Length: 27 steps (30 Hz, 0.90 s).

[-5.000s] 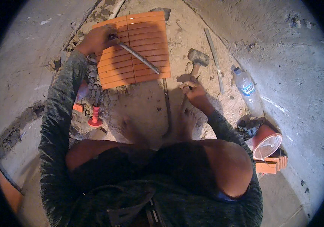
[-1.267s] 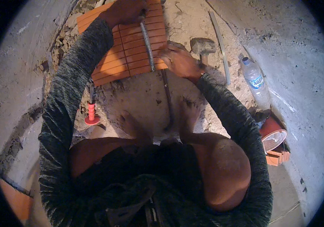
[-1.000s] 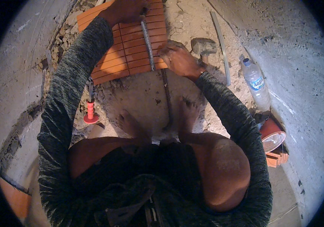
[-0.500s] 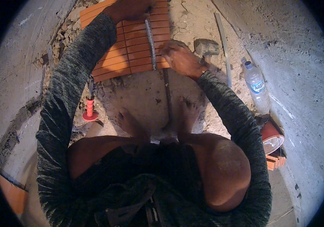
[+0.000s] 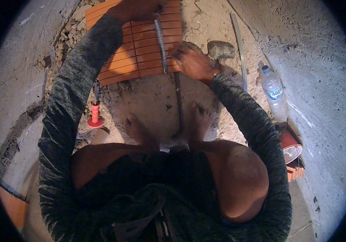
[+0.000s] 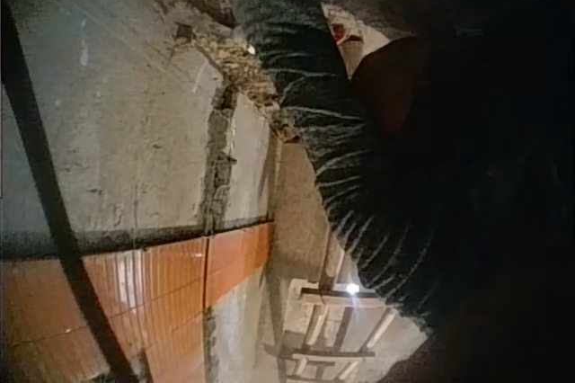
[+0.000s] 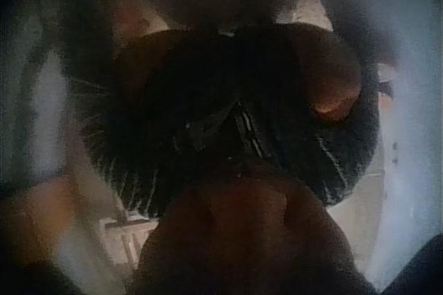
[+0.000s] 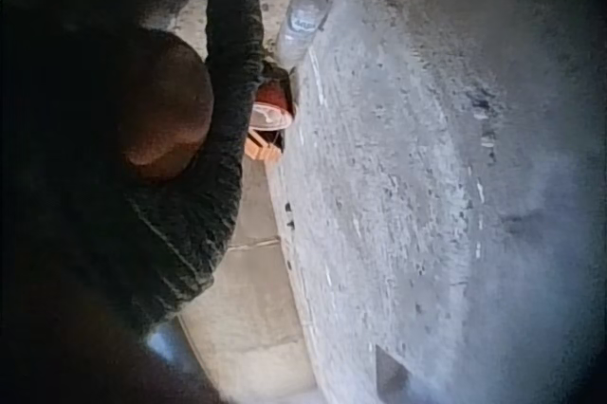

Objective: The person uses a hammer and chisel to shape a small piece of material on the floor. They then pick up orange tiles, measure them with a tape measure, and place them onto a wall that has been prepared with mortar.

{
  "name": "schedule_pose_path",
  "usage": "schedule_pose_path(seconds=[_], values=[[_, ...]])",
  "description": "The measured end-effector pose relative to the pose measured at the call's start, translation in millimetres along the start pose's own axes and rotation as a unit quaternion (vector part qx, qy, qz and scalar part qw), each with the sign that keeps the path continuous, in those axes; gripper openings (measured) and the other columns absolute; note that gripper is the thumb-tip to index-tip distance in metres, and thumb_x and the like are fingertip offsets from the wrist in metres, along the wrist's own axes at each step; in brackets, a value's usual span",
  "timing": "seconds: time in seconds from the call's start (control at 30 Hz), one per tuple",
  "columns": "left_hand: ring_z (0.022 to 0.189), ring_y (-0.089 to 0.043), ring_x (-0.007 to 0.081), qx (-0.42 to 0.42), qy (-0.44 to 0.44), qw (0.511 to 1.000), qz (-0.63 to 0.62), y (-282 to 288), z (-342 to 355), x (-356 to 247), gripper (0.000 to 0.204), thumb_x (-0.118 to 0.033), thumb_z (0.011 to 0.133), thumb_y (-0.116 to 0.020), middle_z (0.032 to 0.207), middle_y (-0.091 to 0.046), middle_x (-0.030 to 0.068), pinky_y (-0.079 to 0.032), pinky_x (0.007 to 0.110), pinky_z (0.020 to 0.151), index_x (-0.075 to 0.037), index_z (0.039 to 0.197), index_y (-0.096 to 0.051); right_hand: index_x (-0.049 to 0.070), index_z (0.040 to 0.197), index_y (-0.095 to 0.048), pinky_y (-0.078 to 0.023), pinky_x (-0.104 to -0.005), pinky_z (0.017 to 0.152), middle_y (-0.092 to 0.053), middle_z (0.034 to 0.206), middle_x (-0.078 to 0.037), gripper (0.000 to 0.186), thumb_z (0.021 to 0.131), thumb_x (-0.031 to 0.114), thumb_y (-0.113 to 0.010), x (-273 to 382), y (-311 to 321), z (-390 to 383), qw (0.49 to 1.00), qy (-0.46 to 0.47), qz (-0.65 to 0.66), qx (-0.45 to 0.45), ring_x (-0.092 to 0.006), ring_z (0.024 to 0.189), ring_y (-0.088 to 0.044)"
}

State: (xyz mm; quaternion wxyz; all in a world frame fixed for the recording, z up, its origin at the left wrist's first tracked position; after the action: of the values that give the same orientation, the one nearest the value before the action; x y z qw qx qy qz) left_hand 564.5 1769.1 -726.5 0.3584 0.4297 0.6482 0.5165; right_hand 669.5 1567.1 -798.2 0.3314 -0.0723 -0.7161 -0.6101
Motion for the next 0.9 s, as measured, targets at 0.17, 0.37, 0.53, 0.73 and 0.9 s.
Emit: schedule_pose_path(seconds=[0.17, 0.37, 0.53, 0.73, 0.9], values=[[0.116, -0.056, 0.034, -0.008, 0.049, 0.995, -0.082, -2.6, -3.4, 8.0, 0.022, -0.021, 0.089, -0.066, 0.124, -0.063, 0.0163, -0.038, 0.053, 0.104, -0.007, 0.103, -0.075, 0.006, 0.117, -0.065, -0.053, -0.0441, 0.089, -0.061, 0.118, -0.012, 0.032, 0.087, 0.017, -0.062, -7.4, -9.6, 1.0, 0.996, 0.07, -0.002, -0.063, -0.0327, 0.106, -0.061], [0.114, -0.059, 0.0327, -0.02, 0.032, 0.999, -0.034, -3.6, -18.2, 8.9, 0.024, -0.022, 0.086, -0.067, 0.117, -0.067, 0.0125, -0.043, 0.054, 0.1, -0.006, 0.102, -0.075, 0.005, 0.119, -0.065, -0.055, -0.0438, 0.083, -0.061, 0.117, -0.014, 0.037, 0.083, 0.014, -0.064, -7.4, -12.2, 0.3, 0.99, 0.112, -0.034, -0.076, -0.0317, 0.101, -0.063], [0.104, -0.063, 0.0321, -0.037, 0.031, 0.998, -0.027, -9.0, -32.1, 18.3, 0.023, -0.021, 0.083, -0.068, 0.109, -0.069, 0.0142, -0.048, 0.05, 0.092, -0.007, 0.1, -0.075, 0.005, 0.121, -0.065, -0.053, -0.043, 0.089, -0.061, 0.122, -0.015, 0.04, 0.082, 0.012, -0.065, -9.2, -13.2, 1.6, 0.989, 0.13, -0.026, -0.065, -0.0329, 0.106, -0.062], [0.094, -0.067, 0.0313, -0.054, 0.071, 0.996, -0.031, -29.0, -70.5, 44.2, 0.022, -0.021, 0.082, -0.069, 0.103, -0.07, 0.0165, -0.052, 0.046, 0.084, -0.007, 0.098, -0.075, 0.006, 0.123, -0.065, -0.046, -0.0445, 0.106, -0.06, 0.133, -0.016, 0.035, 0.089, 0.012, -0.057, -7.5, -7.0, 7.4, 0.998, 0.057, 0.001, 0.03, -0.0349, 0.124, -0.055], [0.09, -0.068, 0.03, -0.012, 0.143, 0.988, -0.059, -37.4, -103.3, 61.0, 0.023, -0.021, 0.082, -0.07, 0.102, -0.07, 0.0158, -0.054, 0.045, 0.082, -0.008, 0.1, -0.074, 0.01, 0.126, -0.064, -0.044, -0.0447, 0.108, -0.06, 0.132, -0.016, 0.034, 0.094, 0.014, -0.054, -6.6, -5.9, 5.4, 0.999, -0.01, 0.005, 0.05, -0.0351, 0.125, -0.054]])
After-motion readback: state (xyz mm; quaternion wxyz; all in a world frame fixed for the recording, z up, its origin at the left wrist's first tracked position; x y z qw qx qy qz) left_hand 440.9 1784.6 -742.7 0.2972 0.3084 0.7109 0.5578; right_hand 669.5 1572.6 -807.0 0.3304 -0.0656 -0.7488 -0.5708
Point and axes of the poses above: each hand's wrist, its own z-axis towards the middle knuckle, its own y-axis out of the back of the hand, x = y × z, the point moved 4 cm from there along z, towards the middle knuckle
